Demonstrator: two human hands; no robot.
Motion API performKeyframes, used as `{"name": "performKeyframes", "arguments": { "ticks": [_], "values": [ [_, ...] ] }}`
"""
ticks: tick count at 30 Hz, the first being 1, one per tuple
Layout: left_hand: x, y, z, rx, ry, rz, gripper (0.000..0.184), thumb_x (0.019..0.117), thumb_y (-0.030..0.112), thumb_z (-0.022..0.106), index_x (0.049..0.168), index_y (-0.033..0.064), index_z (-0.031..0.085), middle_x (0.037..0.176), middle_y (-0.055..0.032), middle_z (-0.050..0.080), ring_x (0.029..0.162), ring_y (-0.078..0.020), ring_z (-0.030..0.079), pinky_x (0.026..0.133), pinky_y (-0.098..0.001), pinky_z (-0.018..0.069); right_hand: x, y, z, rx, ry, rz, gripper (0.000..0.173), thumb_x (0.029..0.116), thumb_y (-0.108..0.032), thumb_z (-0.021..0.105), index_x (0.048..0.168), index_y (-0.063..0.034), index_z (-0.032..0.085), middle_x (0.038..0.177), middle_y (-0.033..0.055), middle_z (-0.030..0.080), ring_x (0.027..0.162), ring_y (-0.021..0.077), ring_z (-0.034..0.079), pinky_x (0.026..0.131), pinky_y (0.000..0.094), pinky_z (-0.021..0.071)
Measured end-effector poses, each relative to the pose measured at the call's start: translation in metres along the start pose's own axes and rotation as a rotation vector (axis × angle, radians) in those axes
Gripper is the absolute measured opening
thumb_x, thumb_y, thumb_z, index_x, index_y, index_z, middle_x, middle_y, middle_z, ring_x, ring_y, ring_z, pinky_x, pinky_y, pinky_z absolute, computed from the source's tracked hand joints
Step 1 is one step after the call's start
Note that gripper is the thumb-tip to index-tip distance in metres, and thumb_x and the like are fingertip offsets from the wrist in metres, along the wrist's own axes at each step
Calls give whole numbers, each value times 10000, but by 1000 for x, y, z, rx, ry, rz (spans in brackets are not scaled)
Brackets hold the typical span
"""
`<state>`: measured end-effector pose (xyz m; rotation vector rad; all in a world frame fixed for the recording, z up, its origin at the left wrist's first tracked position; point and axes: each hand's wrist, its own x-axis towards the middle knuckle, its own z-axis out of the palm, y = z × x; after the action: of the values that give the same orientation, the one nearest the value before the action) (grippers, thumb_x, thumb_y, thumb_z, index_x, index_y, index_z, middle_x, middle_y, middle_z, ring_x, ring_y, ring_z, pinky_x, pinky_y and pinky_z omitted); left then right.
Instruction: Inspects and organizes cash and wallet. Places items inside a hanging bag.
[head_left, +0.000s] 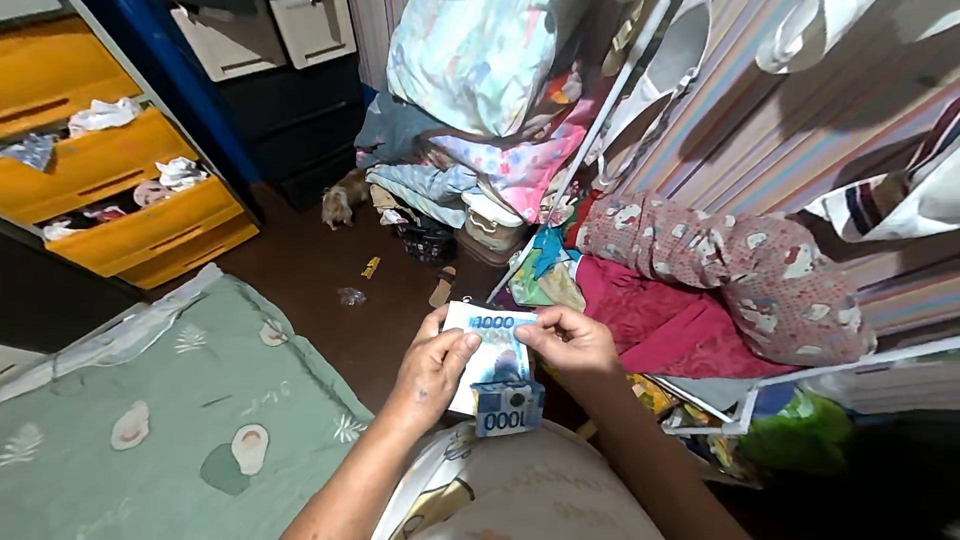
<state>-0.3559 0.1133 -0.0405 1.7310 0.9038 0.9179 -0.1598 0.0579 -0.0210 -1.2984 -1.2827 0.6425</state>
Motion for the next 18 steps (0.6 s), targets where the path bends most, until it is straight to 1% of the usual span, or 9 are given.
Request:
{"name": "performKeyframes", "arguments": {
  "ticks": [3,5,9,11,12,13,15,16,18],
  "values": [
    [0,-1,0,-5,-9,-9,286,1040,267,548,944,88,750,1401,-93,550,1230,-88,569,997,-282,509,-1,-1,1,-29,13,28,48,903,-92,727,870,-87,693,817,-60,671,701,-34,610,658,137,530],
    [0,-1,0,-14,-11,-18,290,1039,265,544,941,84,748,1402,-93,550,1236,-89,563,1002,-286,502,-1,-2,1,-22,4,42,15,921,-83,700,913,-79,713,861,-51,692,752,-29,637,697,146,551],
    [2,-1,-2,-9,2,-33,327,1054,286,507,977,84,753,1415,-99,542,1239,-94,563,1004,-296,503,-1,1,-1,-61,2,-2,120,969,-104,645,1006,-45,743,953,-17,727,847,2,670,776,184,574],
    [3,-2,-3,-13,30,-42,340,1064,282,487,1003,75,750,1420,-103,539,1239,-92,566,1006,-292,506,-3,2,-3,-49,21,-61,146,974,-115,647,1035,-39,756,1015,-4,723,830,13,666,734,187,580],
    [4,-1,-4,-21,50,-56,343,1068,277,481,1009,69,747,1422,-105,535,1247,-93,557,1014,-293,497,-3,3,-6,-29,0,-107,150,976,-127,651,1042,-52,764,1062,-5,721,844,17,670,725,188,586],
    [6,-1,-5,-30,71,-71,344,1071,269,475,1010,63,744,1427,-107,529,1259,-94,547,1023,-294,489,-4,3,-11,-9,-50,-159,150,980,-150,657,1046,-78,770,1102,-9,719,888,28,677,750,195,593],
    [9,-2,-8,-42,116,-96,353,1076,279,465,1023,64,739,1438,-107,519,1266,-90,540,1029,-292,484,-4,3,-21,14,-191,-260,138,980,-227,686,1061,-166,780,1171,-33,718,1073,69,677,905,238,589],
    [10,-3,-9,-47,140,-106,356,1078,289,463,1032,68,737,1432,-101,519,1249,-81,549,1014,-283,494,-4,2,-24,24,-259,-287,123,971,-236,704,1065,-196,773,1194,-40,712,1124,83,665,942,250,581],
    [12,-7,-12,-72,184,-115,353,1080,295,463,1064,72,736,1421,-90,522,1215,-65,569,991,-267,512,-5,2,-24,46,-354,-310,113,933,-173,737,1040,-172,770,1198,-21,700,1100,78,668,913,239,594]
  ]
}}
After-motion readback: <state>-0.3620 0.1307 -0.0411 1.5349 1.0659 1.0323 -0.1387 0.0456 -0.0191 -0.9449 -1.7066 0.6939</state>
